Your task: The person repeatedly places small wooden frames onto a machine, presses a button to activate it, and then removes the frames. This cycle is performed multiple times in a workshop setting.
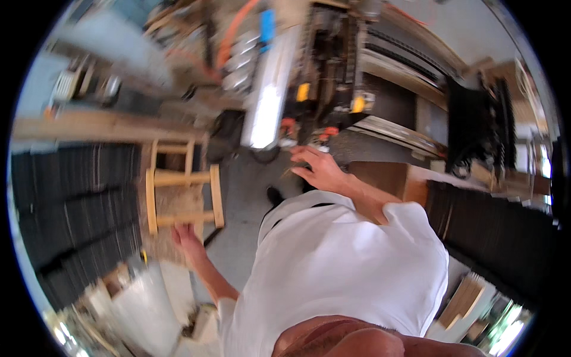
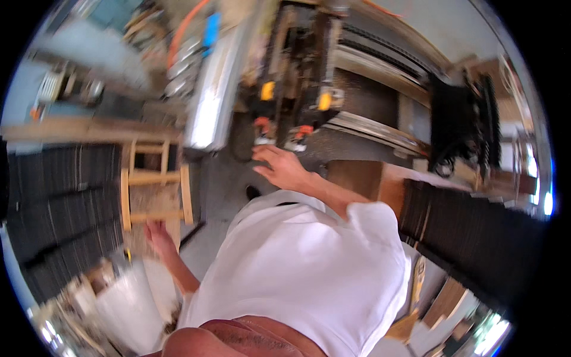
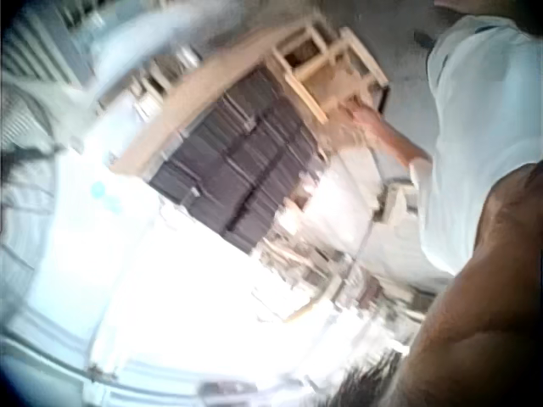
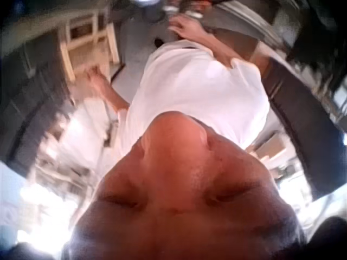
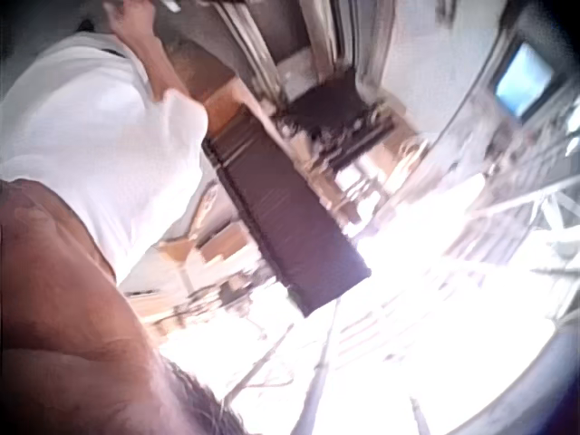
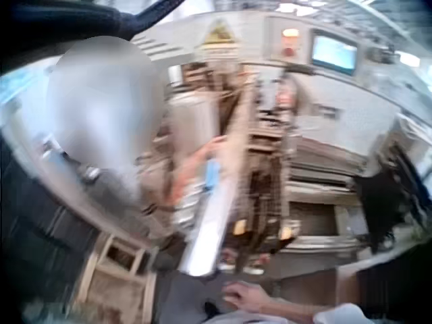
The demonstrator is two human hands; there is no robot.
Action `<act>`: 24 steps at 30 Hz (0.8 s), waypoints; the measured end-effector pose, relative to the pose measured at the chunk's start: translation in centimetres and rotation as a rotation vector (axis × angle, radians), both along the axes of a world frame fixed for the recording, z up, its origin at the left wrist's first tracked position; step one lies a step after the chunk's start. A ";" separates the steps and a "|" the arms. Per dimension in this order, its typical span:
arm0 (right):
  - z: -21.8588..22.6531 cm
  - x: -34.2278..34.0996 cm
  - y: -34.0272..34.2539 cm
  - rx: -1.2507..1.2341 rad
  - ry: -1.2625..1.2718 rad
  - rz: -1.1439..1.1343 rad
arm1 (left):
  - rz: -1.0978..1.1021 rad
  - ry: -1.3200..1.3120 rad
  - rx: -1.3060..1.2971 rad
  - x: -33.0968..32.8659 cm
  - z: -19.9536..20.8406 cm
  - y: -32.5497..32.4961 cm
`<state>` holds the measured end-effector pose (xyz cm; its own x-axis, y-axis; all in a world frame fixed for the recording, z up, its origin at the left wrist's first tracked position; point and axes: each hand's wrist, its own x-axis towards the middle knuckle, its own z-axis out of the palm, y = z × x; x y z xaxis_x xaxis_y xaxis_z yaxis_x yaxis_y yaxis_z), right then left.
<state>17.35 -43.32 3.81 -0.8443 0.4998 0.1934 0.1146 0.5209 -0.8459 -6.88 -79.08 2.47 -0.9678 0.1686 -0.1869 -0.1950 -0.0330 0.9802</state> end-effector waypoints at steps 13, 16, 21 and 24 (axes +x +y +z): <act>-23.2 13.7 -5.7 0.009 -0.853 0.017 | 0.161 -0.313 0.165 -20.8 -13.3 -1.5; -22.0 15.9 -5.4 -0.383 -0.843 -0.332 | 0.202 -0.322 0.155 -24.4 -17.0 -1.1; -20.2 21.3 -10.4 -0.377 -0.879 -0.458 | 0.192 -0.194 -0.724 -24.4 -15.8 4.2; -19.8 21.1 -12.7 -0.482 -0.854 -0.556 | -0.010 0.178 -1.101 -25.3 -16.7 1.3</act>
